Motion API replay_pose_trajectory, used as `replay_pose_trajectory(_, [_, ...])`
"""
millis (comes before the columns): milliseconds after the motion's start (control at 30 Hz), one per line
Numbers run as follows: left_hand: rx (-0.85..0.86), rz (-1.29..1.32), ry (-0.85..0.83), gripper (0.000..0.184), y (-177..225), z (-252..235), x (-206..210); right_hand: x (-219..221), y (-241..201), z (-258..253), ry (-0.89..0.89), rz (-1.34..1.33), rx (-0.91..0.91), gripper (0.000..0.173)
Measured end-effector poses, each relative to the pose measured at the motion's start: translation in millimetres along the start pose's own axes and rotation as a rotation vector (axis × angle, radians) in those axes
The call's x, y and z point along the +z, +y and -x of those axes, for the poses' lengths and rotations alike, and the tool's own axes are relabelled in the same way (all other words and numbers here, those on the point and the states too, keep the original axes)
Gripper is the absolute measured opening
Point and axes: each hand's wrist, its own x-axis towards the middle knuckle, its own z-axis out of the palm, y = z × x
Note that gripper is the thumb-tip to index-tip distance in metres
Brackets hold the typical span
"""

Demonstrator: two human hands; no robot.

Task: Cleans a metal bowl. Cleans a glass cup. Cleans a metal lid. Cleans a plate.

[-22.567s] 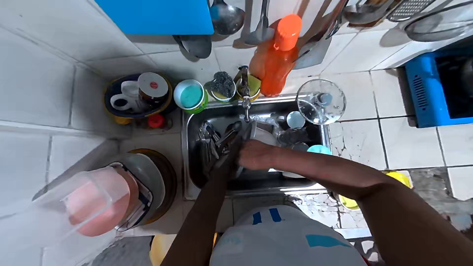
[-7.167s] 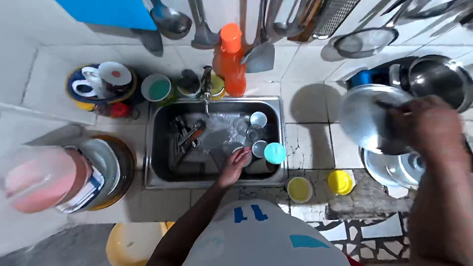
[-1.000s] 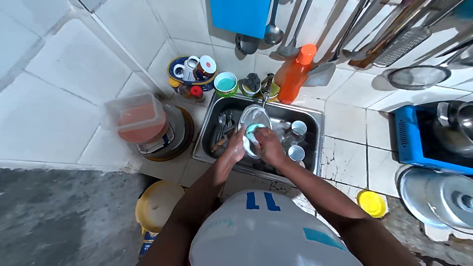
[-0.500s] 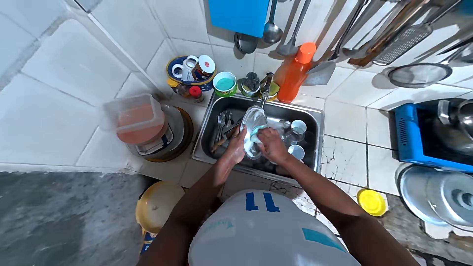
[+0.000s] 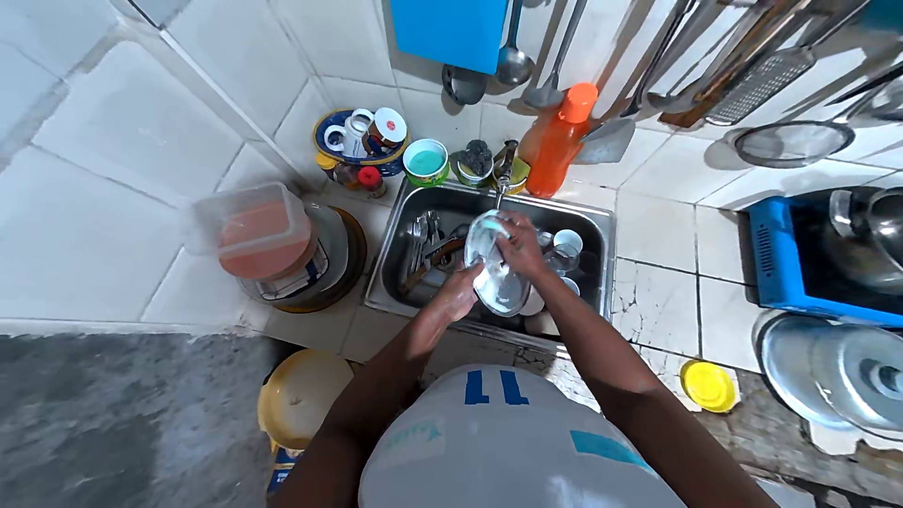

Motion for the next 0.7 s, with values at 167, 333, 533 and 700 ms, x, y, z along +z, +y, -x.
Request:
replay_pose_trajectory(167, [0.021, 0.045, -0.006, 0.041, -25.7, -0.1, -0.6, 4.2, 32.6, -3.7, 0.067, -0.264, 0.445, 0.042])
replay_pose_trajectory(333, [-0.166, -0.033, -0.049, 0.034, 15.1, -0.3, -19.3, -6.4, 15.3, -7.1, -0.133, 0.006, 0.193, 0.042])
replay_pose_trajectory(533, [0.037, -0.185, -0.059, 0.033, 32.5, -13.4, -23.0, 4.0, -42.9, 6.7, -0.178, 0.259, -0.346, 0.030])
replay_pose_trajectory(700, [0.143, -0.113, 0.071, 0.043, -1.2, -17.1, -14.4, 3.6, 9.8, 9.3, 0.186, -0.012, 0.225, 0.042])
